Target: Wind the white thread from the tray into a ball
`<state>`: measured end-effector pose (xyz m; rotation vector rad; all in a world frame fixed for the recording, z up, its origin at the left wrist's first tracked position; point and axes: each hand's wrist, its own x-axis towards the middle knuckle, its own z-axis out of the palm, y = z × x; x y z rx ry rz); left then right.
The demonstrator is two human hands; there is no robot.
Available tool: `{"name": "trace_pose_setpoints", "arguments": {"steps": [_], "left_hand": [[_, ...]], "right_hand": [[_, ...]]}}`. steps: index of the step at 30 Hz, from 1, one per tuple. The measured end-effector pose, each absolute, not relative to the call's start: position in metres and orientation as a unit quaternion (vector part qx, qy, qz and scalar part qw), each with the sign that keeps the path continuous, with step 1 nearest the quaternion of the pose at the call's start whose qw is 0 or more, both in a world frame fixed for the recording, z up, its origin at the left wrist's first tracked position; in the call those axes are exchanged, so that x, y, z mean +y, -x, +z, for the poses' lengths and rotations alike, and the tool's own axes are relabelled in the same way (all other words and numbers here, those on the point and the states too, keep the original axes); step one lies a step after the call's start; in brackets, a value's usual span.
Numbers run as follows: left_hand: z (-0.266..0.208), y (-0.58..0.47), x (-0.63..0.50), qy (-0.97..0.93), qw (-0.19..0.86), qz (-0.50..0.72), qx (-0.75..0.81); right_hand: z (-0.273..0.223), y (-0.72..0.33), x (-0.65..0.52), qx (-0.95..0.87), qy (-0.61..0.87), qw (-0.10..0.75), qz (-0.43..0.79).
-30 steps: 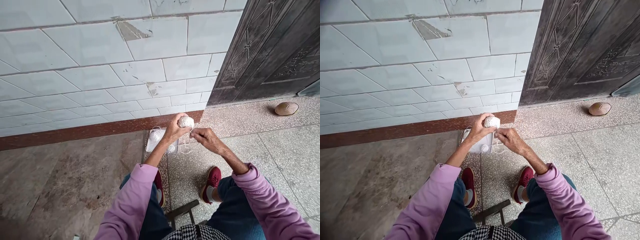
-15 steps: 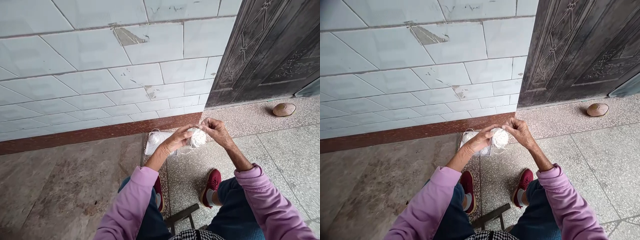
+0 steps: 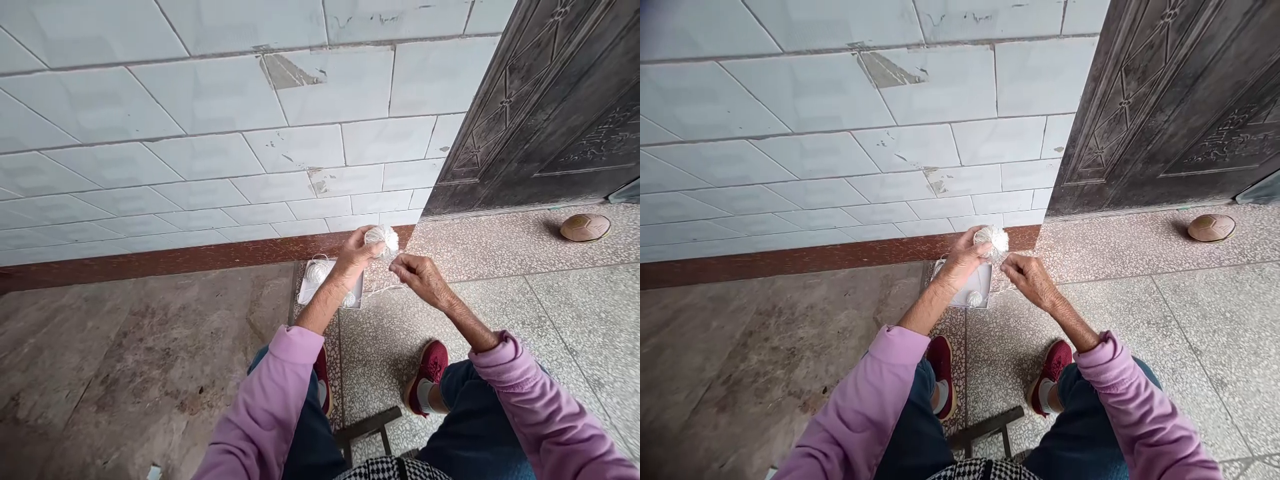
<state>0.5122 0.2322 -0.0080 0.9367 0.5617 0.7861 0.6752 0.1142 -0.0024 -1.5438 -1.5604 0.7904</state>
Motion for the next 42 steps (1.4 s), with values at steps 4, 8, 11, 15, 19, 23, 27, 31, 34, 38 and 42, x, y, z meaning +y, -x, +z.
{"name": "trace_pose_setpoints", "arguments": {"steps": [4, 8, 11, 15, 19, 23, 27, 31, 34, 38, 42], "left_hand": [[-0.007, -0.504, 0.240, -0.562, 0.670, 0.375, 0.307], [-0.002, -0.500, 0.235, -0.689, 0.617, 0.259, 0.278], [0.000, -0.502, 0.227, -0.708, 0.649, 0.166, 0.224], [0.000, -0.506, 0.220, -0.625, 0.749, 0.117, 0.187], [0.000, -0.509, 0.220, -0.516, 0.821, 0.146, 0.195], [-0.001, -0.511, 0.222, -0.442, 0.842, 0.224, 0.212], [-0.002, -0.512, 0.226, -0.411, 0.837, 0.290, 0.216], [-0.003, -0.508, 0.232, -0.418, 0.795, 0.347, 0.269], [-0.004, -0.503, 0.235, -0.516, 0.715, 0.352, 0.314], [-0.001, -0.497, 0.234, -0.676, 0.599, 0.306, 0.301], [0.000, -0.497, 0.228, -0.713, 0.618, 0.209, 0.258]], "right_hand": [[0.008, -0.674, 0.109, -0.630, 0.560, 0.380, 0.382], [0.017, -0.694, 0.111, -0.602, 0.558, 0.438, 0.366], [0.019, -0.710, 0.114, -0.579, 0.572, 0.471, 0.341], [0.018, -0.718, 0.116, -0.556, 0.573, 0.495, 0.344], [0.012, -0.713, 0.118, -0.531, 0.570, 0.501, 0.378], [0.000, -0.705, 0.120, -0.548, 0.594, 0.469, 0.356], [-0.010, -0.689, 0.119, -0.595, 0.616, 0.398, 0.328], [-0.006, -0.670, 0.113, -0.647, 0.576, 0.344, 0.361], [0.005, -0.668, 0.111, -0.652, 0.538, 0.347, 0.406], [0.019, -0.685, 0.113, -0.615, 0.530, 0.412, 0.413], [0.024, -0.707, 0.116, -0.578, 0.552, 0.468, 0.378]]}}
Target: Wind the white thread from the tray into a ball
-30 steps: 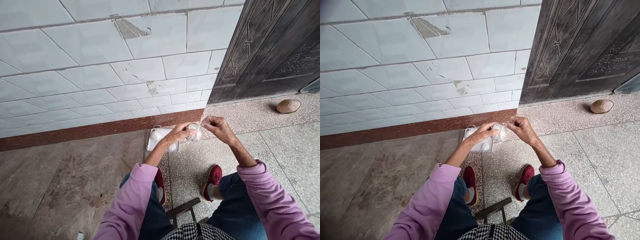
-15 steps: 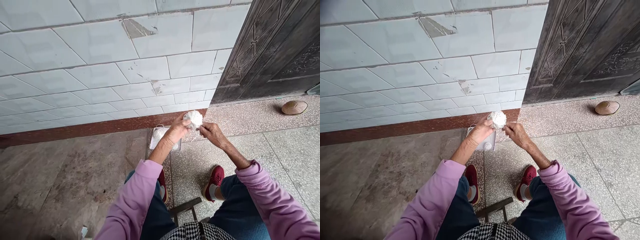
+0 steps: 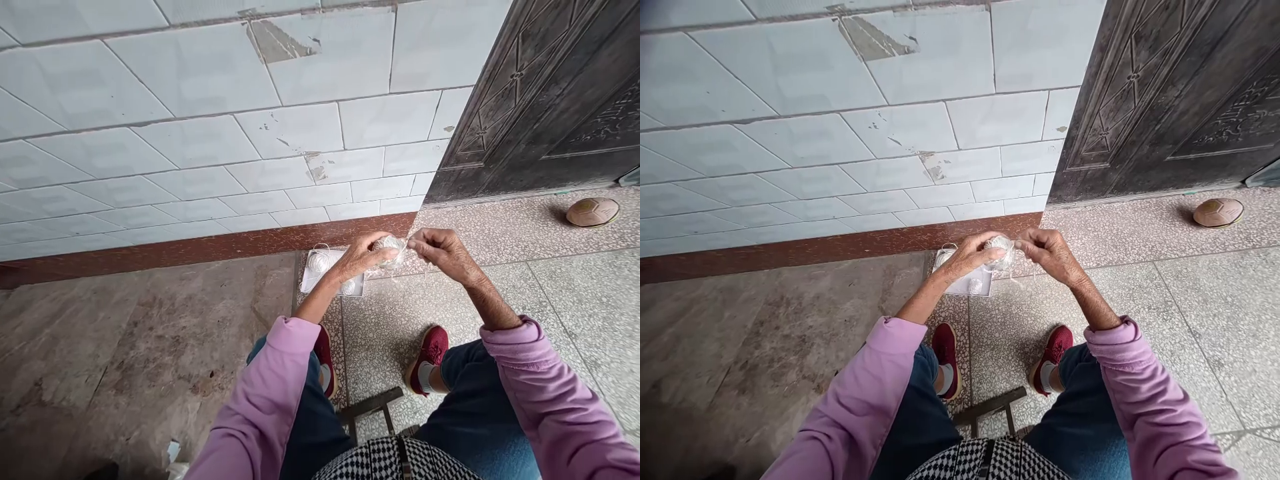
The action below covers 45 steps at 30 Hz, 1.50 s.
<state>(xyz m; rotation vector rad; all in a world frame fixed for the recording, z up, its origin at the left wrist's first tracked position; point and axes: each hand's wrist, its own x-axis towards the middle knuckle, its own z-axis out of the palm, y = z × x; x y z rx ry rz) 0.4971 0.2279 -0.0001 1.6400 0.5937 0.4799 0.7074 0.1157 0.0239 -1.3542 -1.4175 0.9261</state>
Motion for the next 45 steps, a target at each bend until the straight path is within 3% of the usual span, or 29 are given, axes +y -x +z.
{"name": "trace_pose_setpoints", "arguments": {"steps": [5, 13, 21, 26, 34, 45], "left_hand": [[-0.007, -0.505, 0.222, -0.589, 0.764, 0.143, 0.222], [0.009, -0.505, 0.230, -0.420, 0.852, 0.259, 0.176], [0.027, -0.476, 0.257, -0.347, 0.816, 0.421, 0.189], [0.028, -0.452, 0.280, -0.307, 0.776, 0.521, 0.180], [0.044, -0.414, 0.300, -0.208, 0.717, 0.654, 0.125], [0.033, -0.347, 0.333, -0.298, 0.650, 0.632, 0.297]], "right_hand": [[0.023, -0.717, 0.116, -0.539, 0.554, 0.493, 0.399], [0.017, -0.725, 0.113, -0.465, 0.562, 0.499, 0.468], [0.010, -0.753, 0.110, -0.455, 0.584, 0.456, 0.493], [0.009, -0.769, 0.111, -0.459, 0.592, 0.487, 0.450], [-0.016, -0.816, 0.108, -0.489, 0.677, 0.431, 0.341], [-0.048, -0.888, 0.062, -0.397, 0.800, 0.395, 0.215]]}}
